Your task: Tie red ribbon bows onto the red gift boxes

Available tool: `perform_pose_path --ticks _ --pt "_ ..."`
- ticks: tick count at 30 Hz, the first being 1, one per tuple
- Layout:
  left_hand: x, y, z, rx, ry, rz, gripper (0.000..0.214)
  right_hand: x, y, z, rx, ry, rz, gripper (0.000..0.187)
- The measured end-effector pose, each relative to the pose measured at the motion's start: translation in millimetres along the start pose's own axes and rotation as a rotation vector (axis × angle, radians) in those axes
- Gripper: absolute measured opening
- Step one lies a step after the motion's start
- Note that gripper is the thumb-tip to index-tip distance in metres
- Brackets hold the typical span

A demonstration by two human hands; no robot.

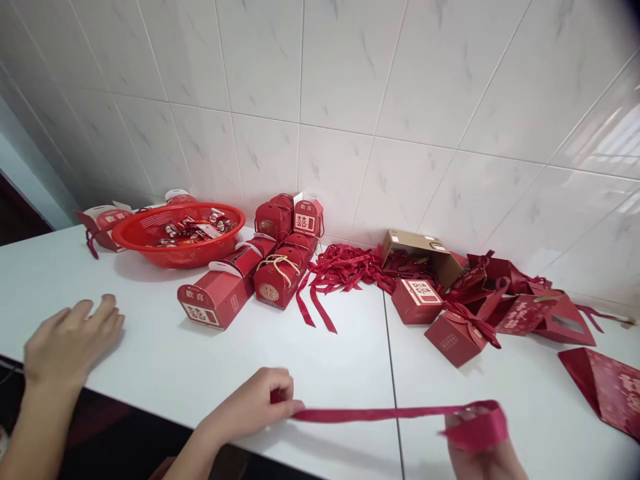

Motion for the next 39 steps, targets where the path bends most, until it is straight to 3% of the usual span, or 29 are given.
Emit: perform_pose_path --ticks 2,3,4,6,8,11,14,17,20,22,24,27,29,32,35,39 --pt "-2.7 35.1 16.3 -0.278 -0.065 0.136 0.018 11.8 8.8 10.5 -0.047 0.035 0.125 0.028" --pt "-3.3 59.9 22.6 -0.511 -0.063 0.218 0.023 15.2 12.7 13.4 -0.064 0.044 0.173 0.025" --pt "-1.0 77.9 31.9 -0.647 -0.031 0.255 0.029 17.3 17.4 14.8 -0.091 0.054 0.204 0.022" --pt "3.3 104.7 56.4 -0.791 0.025 0.302 0.044 17.3 26.8 14.2 -0.151 0.062 0.231 0.019" --pt "6.0 123.6 80.6 -0.85 0.063 0.348 0.058 11.8 30.0 12.3 -0.147 0.014 0.263 0.021" --pt "7.7 133.7 102.7 -0.807 0.084 0.401 0.056 0.1 15.8 8.2 0.048 -0.137 0.348 0.03" --pt "0.0 120.8 96.7 -0.691 0.018 0.427 0.043 -10.0 3.5 2.1 0.169 -0.233 0.392 0.044" --pt "-21.1 86.0 69.1 -0.504 -0.137 0.41 0.04 -25.9 -0.4 -3.0 0.16 -0.302 0.325 0.042" --pt "-49.3 44.0 30.4 -0.299 -0.312 0.293 0.042 -40.0 -0.1 -7.4 0.116 -0.325 0.2 0.02" --pt "-64.4 24.6 4.7 -0.219 -0.384 0.227 0.041 -45.0 -1.5 -10.0 0.105 -0.31 0.136 0.016" --pt "-77.4 12.1 -17.7 -0.129 -0.489 0.141 0.032 -48.5 -6.2 -12.9 0.123 -0.299 0.053 0.025" --pt "-87.0 17.3 -35.6 -0.109 -0.61 -0.057 0.03 -48.5 -14.7 -16.1 0.131 -0.245 -0.149 0.032" --pt "-83.3 29.7 -28.7 -0.185 -0.548 -0.128 0.041 -45.3 -23.0 -18.3 0.14 -0.18 -0.287 0.032" --pt "-78.2 39.2 -1.2 -0.264 -0.365 -0.041 0.045 -46.4 -43.0 -25.4 0.251 -0.143 -0.405 0.032" --pt "-87.9 30.5 26.2 -0.165 -0.31 0.145 0.041 -51.0 -58.4 -33.2 0.341 -0.132 -0.472 0.033" --pt "-99.5 20.0 43.3 -0.066 -0.312 0.294 0.035 -53.8 -69.9 -38.2 0.361 -0.084 -0.558 0.037"
Point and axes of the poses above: each hand's wrist, its own z-axis towards the middle knuckle, its own y-axis out of the back of the hand, x = y × z, the point moved 8 cm from there along z, towards the middle knuckle, and after that the axes turned 1 degree about y, right-handed, at the moved point
